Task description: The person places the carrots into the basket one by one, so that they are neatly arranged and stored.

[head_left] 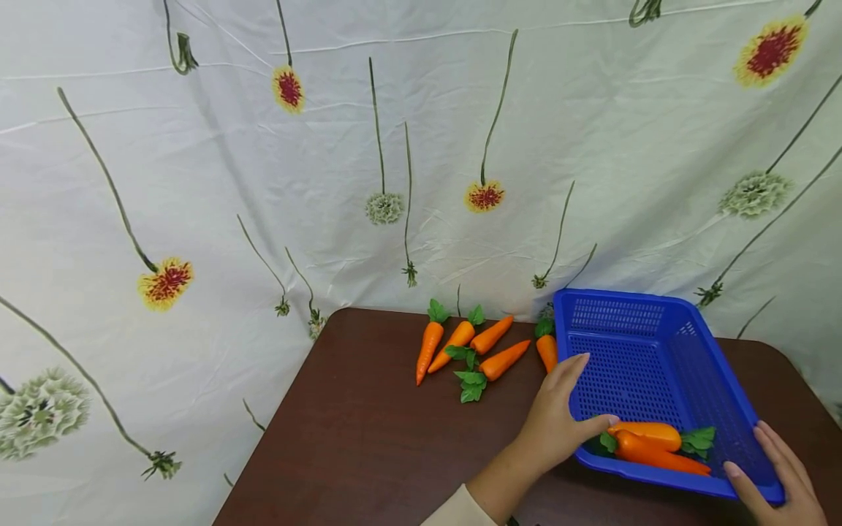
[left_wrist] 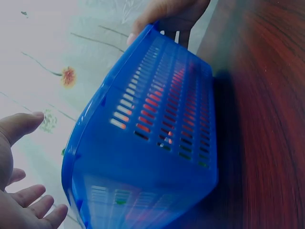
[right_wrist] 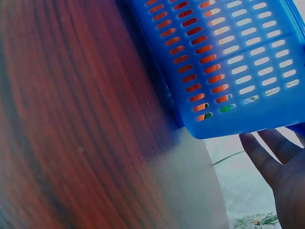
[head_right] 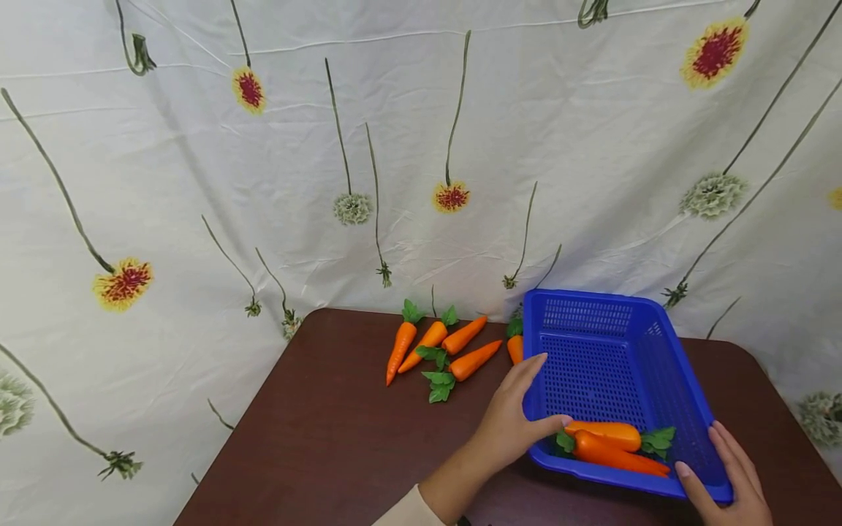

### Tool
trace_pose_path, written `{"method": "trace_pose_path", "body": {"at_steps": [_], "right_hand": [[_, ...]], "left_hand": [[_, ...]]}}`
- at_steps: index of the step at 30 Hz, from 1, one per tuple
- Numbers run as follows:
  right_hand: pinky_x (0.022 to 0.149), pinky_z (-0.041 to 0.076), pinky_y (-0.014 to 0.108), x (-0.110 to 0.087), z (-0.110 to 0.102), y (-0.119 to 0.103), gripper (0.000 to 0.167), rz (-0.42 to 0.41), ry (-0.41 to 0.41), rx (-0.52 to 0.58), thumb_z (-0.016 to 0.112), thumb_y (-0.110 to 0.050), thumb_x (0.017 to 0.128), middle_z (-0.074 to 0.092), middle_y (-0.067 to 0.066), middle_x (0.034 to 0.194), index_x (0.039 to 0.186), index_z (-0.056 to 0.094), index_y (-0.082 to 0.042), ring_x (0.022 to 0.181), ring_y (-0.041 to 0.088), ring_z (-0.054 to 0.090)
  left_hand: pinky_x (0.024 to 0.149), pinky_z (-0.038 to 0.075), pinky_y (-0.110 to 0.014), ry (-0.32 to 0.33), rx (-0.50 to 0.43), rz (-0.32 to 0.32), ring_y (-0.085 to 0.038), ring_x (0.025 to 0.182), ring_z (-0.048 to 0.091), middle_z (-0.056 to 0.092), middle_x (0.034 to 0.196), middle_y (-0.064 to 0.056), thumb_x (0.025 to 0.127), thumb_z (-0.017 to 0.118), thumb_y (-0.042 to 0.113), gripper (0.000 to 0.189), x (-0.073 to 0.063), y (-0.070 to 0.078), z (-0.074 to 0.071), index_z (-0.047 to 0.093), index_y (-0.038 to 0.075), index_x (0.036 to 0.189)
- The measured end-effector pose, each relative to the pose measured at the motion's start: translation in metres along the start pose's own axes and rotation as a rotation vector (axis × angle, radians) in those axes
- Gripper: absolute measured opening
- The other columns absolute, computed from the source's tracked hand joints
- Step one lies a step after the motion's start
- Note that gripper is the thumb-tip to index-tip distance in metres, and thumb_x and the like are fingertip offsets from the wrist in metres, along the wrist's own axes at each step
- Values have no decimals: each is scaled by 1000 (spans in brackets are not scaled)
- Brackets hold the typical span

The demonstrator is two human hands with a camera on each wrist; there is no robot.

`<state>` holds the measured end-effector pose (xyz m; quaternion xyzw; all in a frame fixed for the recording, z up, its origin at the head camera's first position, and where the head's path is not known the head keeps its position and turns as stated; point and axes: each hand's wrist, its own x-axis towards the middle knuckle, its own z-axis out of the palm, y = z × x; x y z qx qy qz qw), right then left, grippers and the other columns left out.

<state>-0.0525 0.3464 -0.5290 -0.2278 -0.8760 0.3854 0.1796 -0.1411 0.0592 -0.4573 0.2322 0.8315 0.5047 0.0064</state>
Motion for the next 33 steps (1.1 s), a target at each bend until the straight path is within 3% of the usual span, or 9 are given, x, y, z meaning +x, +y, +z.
{"method": "trace_pose_path", "body": {"at_steps": [9, 15, 24, 27, 33], "right_hand": [[128, 8, 50, -1, 1, 0, 74, -1, 19, 5, 63, -25, 97, 14, 7, 171, 161, 27, -13, 158, 32, 11], [128, 7, 47, -1, 0, 0, 74, -13, 19, 4, 63, -25, 97, 17, 10, 170, 160, 27, -12, 158, 31, 11], [126, 10, 60, -1, 0, 0, 75, -10, -1, -5, 62, -25, 98, 16, 14, 170, 161, 24, -10, 157, 36, 11], [125, 11, 63, 0, 0, 0, 75, -11, -2, -4, 62, -25, 97, 16, 15, 170, 161, 24, -10, 157, 37, 11], [126, 9, 59, 0, 0, 0, 75, -11, -8, 0, 62, -26, 98, 15, 14, 170, 161, 24, -10, 158, 35, 9]], "left_hand": [[112, 46, -43, 76, -30, -35, -17, 141, 45, 41, 156, 4, 89, 77, 40, 80, 4, -8, -14, 35, 34, 157], [108, 50, -33, 143, -84, -82, -14, 130, 53, 45, 154, 5, 89, 78, 39, 77, 9, -17, -23, 39, 33, 156], [109, 48, -50, 246, -166, -127, -26, 132, 54, 45, 154, 1, 89, 77, 35, 74, 15, -35, -38, 42, 31, 154], [109, 48, -51, 266, -193, -155, -27, 134, 53, 45, 154, 2, 89, 77, 35, 73, 17, -44, -42, 43, 31, 154], [116, 42, -47, 307, -236, -173, -24, 140, 49, 49, 152, -2, 90, 78, 28, 71, 20, -64, -51, 46, 20, 153]]}}
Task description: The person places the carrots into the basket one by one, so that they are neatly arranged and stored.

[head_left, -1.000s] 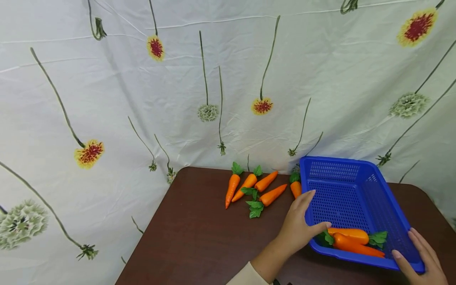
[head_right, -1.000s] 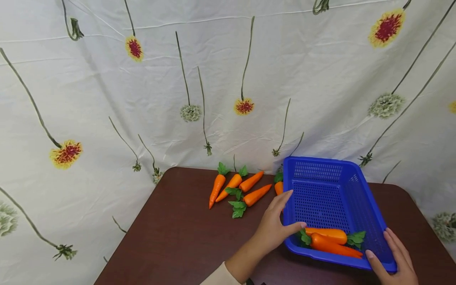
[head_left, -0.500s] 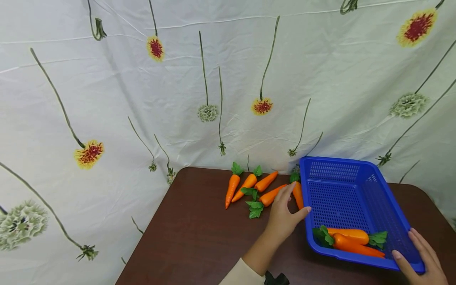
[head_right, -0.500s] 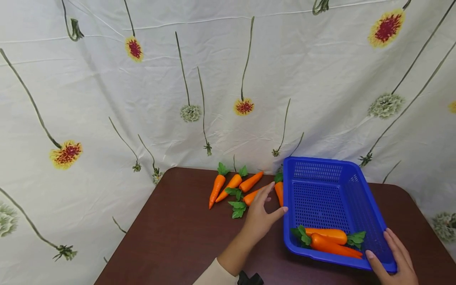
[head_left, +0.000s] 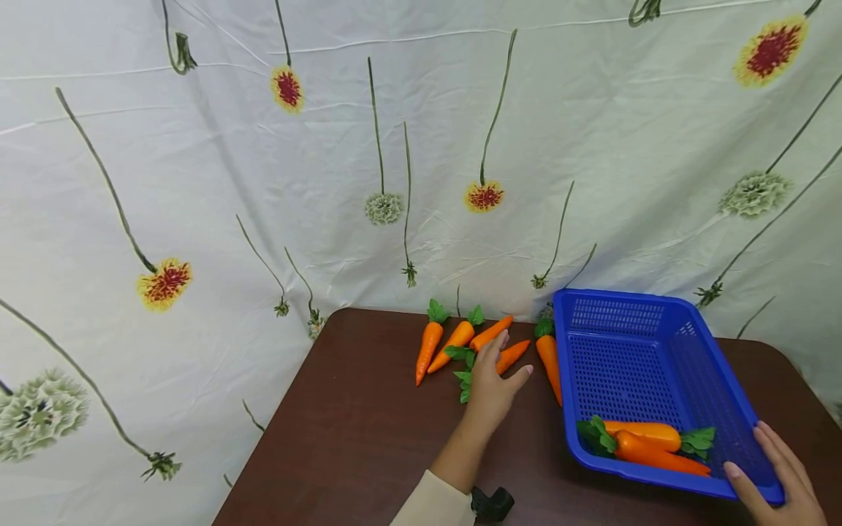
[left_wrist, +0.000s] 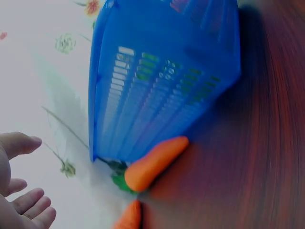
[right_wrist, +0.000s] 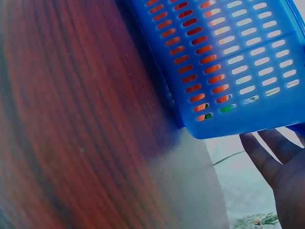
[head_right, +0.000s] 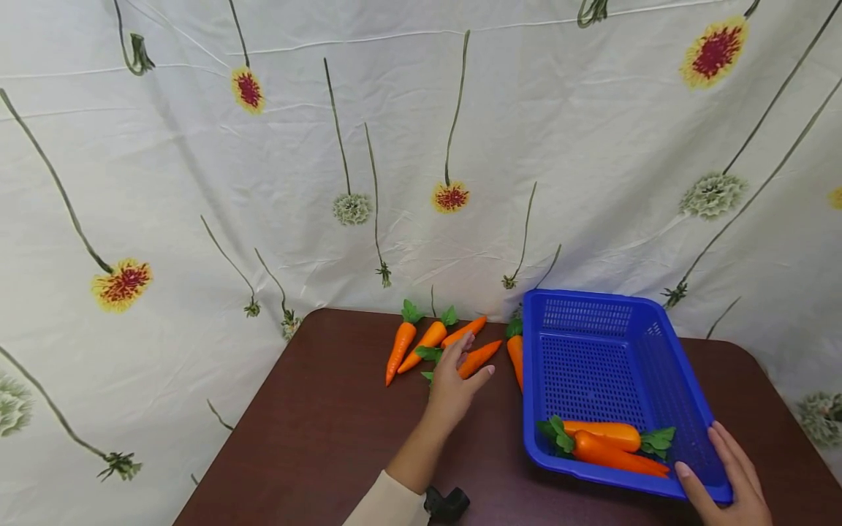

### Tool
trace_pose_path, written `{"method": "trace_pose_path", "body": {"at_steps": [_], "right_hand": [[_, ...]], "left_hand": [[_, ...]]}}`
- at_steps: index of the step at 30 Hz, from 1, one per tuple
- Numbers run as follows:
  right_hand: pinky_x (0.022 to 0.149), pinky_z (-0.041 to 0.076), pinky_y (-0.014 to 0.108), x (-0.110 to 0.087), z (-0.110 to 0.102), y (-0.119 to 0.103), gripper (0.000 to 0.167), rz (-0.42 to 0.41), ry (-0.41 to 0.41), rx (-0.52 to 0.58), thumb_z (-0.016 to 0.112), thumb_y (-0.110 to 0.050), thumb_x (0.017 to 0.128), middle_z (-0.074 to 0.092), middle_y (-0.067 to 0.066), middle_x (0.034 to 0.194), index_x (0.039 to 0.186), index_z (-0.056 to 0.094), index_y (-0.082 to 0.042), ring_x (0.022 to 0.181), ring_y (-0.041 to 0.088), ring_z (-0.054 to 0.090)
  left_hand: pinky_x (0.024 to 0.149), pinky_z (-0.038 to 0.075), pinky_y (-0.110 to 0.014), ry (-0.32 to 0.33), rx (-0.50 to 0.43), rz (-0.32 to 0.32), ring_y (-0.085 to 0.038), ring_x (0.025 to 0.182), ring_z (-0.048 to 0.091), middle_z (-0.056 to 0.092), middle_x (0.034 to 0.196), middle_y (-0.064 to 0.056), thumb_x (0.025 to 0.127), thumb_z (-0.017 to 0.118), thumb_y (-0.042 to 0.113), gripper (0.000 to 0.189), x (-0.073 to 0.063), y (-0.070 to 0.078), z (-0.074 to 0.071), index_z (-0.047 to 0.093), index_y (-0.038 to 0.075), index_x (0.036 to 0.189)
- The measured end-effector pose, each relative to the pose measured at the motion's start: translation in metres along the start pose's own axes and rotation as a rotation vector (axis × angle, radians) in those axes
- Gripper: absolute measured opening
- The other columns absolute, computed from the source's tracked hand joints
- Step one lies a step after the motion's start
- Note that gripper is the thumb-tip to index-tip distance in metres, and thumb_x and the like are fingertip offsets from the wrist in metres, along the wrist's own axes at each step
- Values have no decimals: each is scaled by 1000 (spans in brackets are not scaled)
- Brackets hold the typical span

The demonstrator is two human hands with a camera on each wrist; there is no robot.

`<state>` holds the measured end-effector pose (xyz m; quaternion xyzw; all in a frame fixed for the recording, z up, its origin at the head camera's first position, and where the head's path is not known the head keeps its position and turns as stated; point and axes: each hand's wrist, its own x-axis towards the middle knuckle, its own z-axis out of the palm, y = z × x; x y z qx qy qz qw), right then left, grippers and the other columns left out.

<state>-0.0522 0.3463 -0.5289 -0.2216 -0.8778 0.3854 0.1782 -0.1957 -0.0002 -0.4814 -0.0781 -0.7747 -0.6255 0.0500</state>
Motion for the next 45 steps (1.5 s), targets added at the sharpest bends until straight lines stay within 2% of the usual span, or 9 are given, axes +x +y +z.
{"method": "trace_pose_path", "body": {"at_steps": [4, 11, 24, 26, 28, 30, 33, 40, 45], "right_hand": [[128, 7, 53, -1, 0, 0, 75, 7, -1, -3, 62, -27, 98, 14, 12, 171, 161, 24, -12, 158, 33, 9], [127, 9, 57, 0, 0, -1, 76, 26, -16, -4, 62, -28, 98, 12, 11, 171, 162, 22, -13, 158, 34, 7], [125, 12, 62, 0, 1, 1, 75, 17, -13, 5, 61, -27, 99, 12, 11, 171, 162, 22, -13, 158, 35, 8], [126, 10, 57, 0, 1, 2, 75, 14, -10, 4, 61, -28, 99, 12, 10, 171, 162, 22, -13, 158, 34, 8], [128, 8, 39, 0, 1, 2, 75, 11, -1, 2, 62, -28, 99, 11, 7, 172, 162, 23, -15, 158, 32, 9], [123, 5, 23, -1, 2, 2, 75, 9, 6, 3, 62, -28, 99, 10, 3, 172, 162, 23, -16, 158, 30, 9], [113, 2, 10, -1, 2, 3, 76, 6, 12, 2, 63, -29, 98, 10, 0, 172, 162, 24, -17, 158, 28, 9], [105, 1, 3, -1, 1, 3, 75, -13, 20, 3, 64, -28, 98, 11, -3, 172, 162, 25, -18, 158, 25, 10], [104, 2, 2, -2, 0, 3, 75, -19, 20, 10, 64, -28, 98, 10, -8, 171, 162, 25, -20, 158, 22, 10]], "left_hand": [[116, 42, -47, 38, 3, 5, -25, 138, 50, 51, 150, -5, 91, 77, 24, 68, 5, -11, -7, 49, 13, 151], [114, 43, -50, 96, 43, 4, -30, 138, 51, 56, 146, -10, 91, 75, 19, 58, 11, -31, -12, 55, 7, 145], [109, 47, -55, 74, 255, -65, -38, 134, 53, 55, 145, -17, 89, 77, 14, 61, 20, -60, -18, 55, 7, 145], [109, 47, -54, 76, 261, -72, -38, 132, 54, 56, 143, -17, 89, 77, 14, 60, 21, -63, -19, 56, 6, 144], [109, 47, -53, 75, 259, -84, -37, 132, 54, 56, 143, -17, 89, 77, 15, 59, 22, -64, -20, 57, 6, 144], [109, 47, -53, 77, 261, -91, -37, 131, 54, 56, 143, -18, 89, 78, 15, 59, 23, -65, -21, 58, 5, 143], [108, 47, -54, 70, 270, -105, -38, 131, 55, 56, 142, -19, 87, 80, 15, 61, 23, -65, -23, 58, 2, 142], [105, 49, -54, 48, 384, -89, -39, 126, 58, 62, 134, -19, 85, 82, 17, 56, 23, -68, -22, 63, 1, 136], [103, 50, -54, 65, 386, -65, -38, 120, 61, 67, 127, -18, 87, 80, 15, 46, 24, -70, -23, 67, 1, 129]]}}
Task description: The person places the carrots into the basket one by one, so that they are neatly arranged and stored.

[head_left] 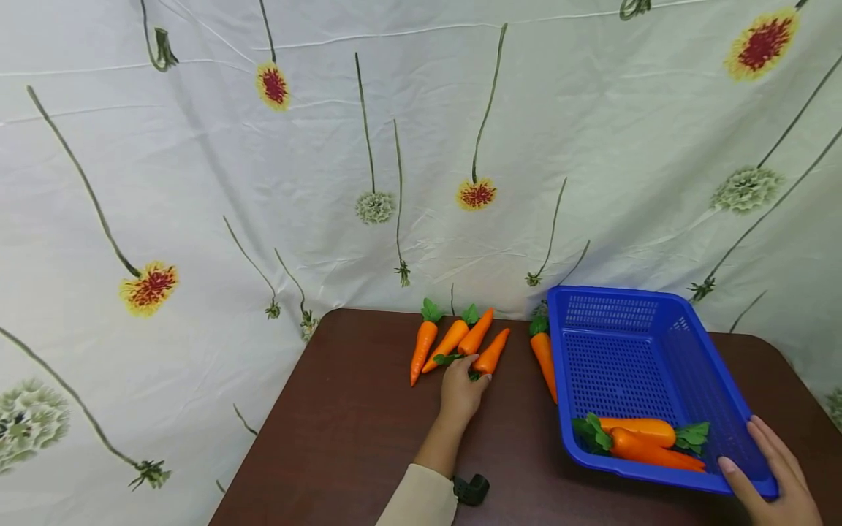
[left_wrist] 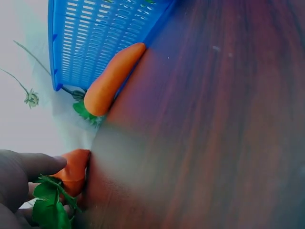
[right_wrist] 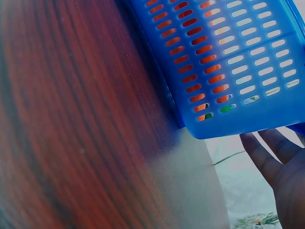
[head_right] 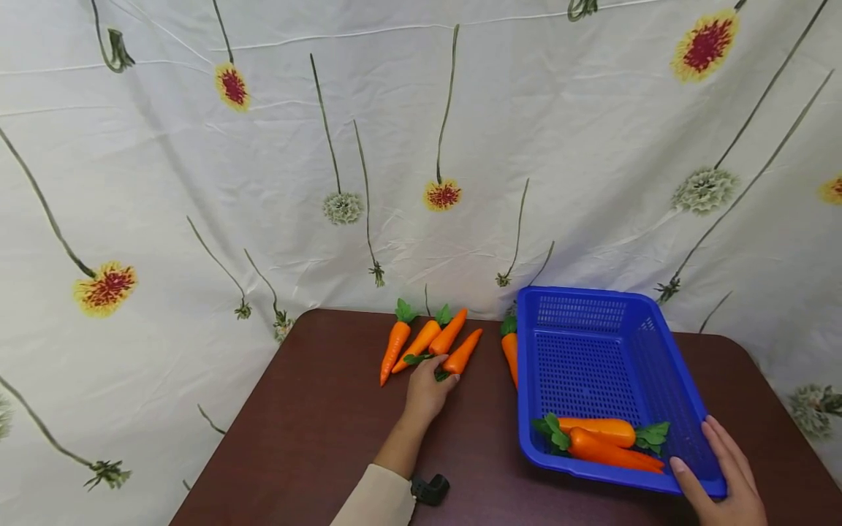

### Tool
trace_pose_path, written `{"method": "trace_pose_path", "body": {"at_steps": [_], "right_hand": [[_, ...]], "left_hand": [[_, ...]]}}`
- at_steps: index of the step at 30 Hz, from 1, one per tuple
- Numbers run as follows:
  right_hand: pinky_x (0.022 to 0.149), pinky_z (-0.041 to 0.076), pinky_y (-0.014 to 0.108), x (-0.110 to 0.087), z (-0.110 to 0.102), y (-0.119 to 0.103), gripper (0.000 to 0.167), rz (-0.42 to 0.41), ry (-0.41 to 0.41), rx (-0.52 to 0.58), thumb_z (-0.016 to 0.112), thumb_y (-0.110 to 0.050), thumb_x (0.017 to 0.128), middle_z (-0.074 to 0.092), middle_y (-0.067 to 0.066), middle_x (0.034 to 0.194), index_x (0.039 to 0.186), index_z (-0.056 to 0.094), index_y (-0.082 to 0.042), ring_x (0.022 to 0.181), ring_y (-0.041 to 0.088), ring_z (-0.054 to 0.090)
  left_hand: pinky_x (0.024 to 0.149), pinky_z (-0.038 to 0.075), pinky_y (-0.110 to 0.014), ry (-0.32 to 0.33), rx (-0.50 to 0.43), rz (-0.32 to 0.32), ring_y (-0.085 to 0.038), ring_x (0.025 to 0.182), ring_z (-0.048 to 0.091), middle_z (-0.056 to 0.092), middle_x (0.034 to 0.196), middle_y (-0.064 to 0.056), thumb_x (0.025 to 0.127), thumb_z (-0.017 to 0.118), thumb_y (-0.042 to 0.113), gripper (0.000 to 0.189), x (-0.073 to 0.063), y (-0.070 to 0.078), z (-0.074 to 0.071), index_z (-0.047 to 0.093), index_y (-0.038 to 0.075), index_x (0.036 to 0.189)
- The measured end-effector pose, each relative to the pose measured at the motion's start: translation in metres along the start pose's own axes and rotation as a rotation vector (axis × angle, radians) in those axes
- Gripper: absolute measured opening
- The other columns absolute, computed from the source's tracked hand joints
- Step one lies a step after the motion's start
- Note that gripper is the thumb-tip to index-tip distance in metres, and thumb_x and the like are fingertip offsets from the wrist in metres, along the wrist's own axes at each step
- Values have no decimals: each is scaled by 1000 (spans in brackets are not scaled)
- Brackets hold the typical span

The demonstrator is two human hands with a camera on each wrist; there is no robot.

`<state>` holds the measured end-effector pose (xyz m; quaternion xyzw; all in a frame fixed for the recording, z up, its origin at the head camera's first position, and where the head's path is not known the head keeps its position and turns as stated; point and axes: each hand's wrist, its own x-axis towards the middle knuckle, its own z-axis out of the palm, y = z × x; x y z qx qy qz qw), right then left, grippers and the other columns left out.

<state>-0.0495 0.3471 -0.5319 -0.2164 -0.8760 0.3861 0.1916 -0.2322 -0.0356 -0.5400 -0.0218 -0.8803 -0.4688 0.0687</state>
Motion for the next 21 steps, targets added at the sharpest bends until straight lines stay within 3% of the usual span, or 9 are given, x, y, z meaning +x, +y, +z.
{"method": "trace_pose_path", "body": {"at_steps": [9, 21], "right_hand": [[103, 1, 2, 0, -1, 0, 76, -13, 2, -5, 64, -28, 98, 10, -11, 171, 162, 25, -20, 159, 20, 8], [102, 1, 1, 0, 0, 1, 75, -25, 10, -14, 64, -27, 98, 11, -9, 171, 162, 26, -19, 158, 19, 10]], "left_hand": [[100, 53, -50, 10, -89, -55, -33, 118, 63, 69, 126, -14, 87, 80, 19, 45, 2, -4, 3, 69, 2, 128], [102, 51, -52, 45, -76, -86, -35, 119, 62, 69, 125, -14, 85, 82, 24, 48, 3, -6, 7, 70, 3, 127]]}}
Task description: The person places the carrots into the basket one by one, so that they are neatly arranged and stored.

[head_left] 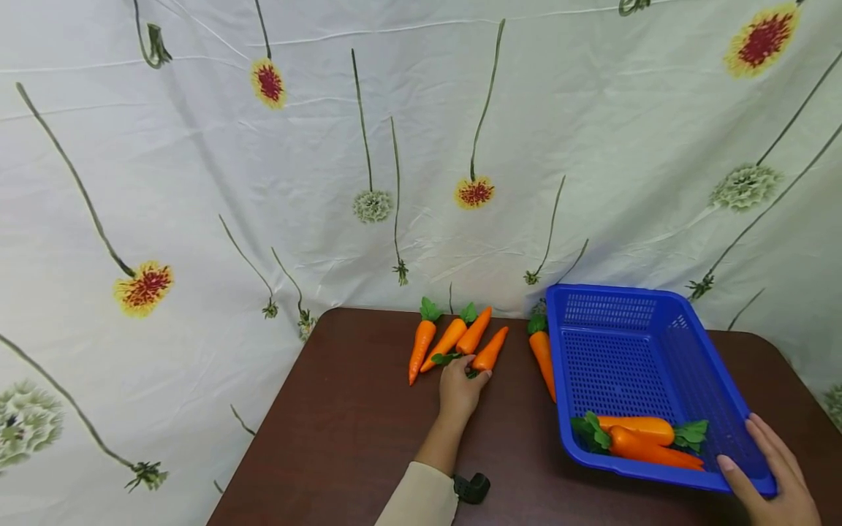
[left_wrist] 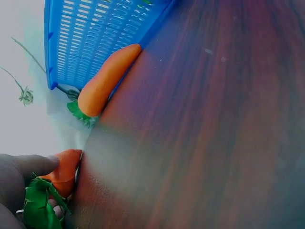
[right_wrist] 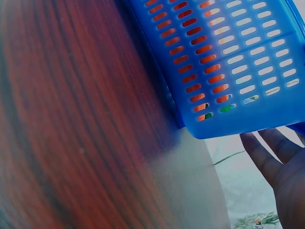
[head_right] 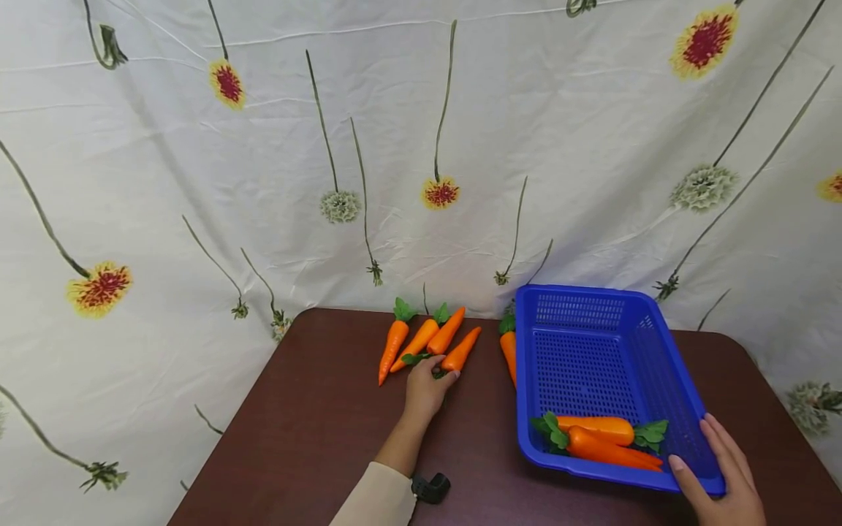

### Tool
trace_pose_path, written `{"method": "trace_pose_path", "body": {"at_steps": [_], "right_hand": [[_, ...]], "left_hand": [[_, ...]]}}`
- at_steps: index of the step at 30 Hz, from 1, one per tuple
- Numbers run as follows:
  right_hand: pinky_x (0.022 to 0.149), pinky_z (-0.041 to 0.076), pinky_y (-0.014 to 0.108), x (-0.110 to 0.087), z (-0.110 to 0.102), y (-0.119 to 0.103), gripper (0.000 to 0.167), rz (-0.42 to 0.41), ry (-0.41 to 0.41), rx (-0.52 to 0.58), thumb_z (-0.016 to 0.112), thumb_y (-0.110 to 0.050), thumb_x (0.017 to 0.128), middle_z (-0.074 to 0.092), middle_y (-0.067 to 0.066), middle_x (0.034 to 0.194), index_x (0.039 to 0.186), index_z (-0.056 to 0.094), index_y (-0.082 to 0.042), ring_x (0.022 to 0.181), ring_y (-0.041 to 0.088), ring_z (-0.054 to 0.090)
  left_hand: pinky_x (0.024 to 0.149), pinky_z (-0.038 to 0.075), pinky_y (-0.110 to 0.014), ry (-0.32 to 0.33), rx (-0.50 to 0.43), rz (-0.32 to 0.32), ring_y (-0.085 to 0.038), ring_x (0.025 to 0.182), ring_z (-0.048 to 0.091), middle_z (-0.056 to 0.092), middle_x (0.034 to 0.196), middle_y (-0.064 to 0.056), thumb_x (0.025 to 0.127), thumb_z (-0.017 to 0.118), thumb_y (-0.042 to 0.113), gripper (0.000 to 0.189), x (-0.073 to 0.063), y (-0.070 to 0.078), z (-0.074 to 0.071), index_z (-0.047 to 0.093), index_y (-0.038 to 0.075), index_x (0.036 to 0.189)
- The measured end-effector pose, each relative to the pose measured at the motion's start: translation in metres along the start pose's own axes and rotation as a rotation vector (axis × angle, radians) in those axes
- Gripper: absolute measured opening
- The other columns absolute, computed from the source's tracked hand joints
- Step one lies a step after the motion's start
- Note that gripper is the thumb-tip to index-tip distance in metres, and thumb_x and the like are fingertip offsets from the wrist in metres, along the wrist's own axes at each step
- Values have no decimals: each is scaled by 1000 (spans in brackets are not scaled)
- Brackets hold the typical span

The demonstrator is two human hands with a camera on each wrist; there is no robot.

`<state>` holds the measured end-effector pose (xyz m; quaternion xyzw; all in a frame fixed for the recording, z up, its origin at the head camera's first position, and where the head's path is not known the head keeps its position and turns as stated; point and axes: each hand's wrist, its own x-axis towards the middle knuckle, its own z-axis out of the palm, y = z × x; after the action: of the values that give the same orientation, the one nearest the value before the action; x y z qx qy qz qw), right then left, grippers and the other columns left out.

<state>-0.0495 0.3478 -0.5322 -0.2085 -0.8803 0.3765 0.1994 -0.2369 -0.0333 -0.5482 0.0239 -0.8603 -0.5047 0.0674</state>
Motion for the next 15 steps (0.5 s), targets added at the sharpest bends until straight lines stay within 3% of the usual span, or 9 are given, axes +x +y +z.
{"method": "trace_pose_path", "body": {"at_steps": [8, 15], "right_hand": [[103, 1, 2, -1, 0, -2, 75, 16, -19, -7, 63, -29, 99, 11, -1, 172, 162, 24, -18, 159, 25, 8], [106, 0, 5, -1, 0, -3, 74, 7, -20, -12, 62, -28, 99, 13, 6, 171, 162, 25, -15, 158, 28, 9]], "left_hand": [[99, 52, -50, -13, -2, -5, -33, 115, 63, 69, 124, -14, 87, 81, 23, 45, -3, 0, -1, 71, 2, 125], [95, 54, -47, -38, -60, -53, -29, 112, 64, 68, 127, -14, 88, 79, 28, 49, -1, -1, -4, 69, 4, 129]]}}
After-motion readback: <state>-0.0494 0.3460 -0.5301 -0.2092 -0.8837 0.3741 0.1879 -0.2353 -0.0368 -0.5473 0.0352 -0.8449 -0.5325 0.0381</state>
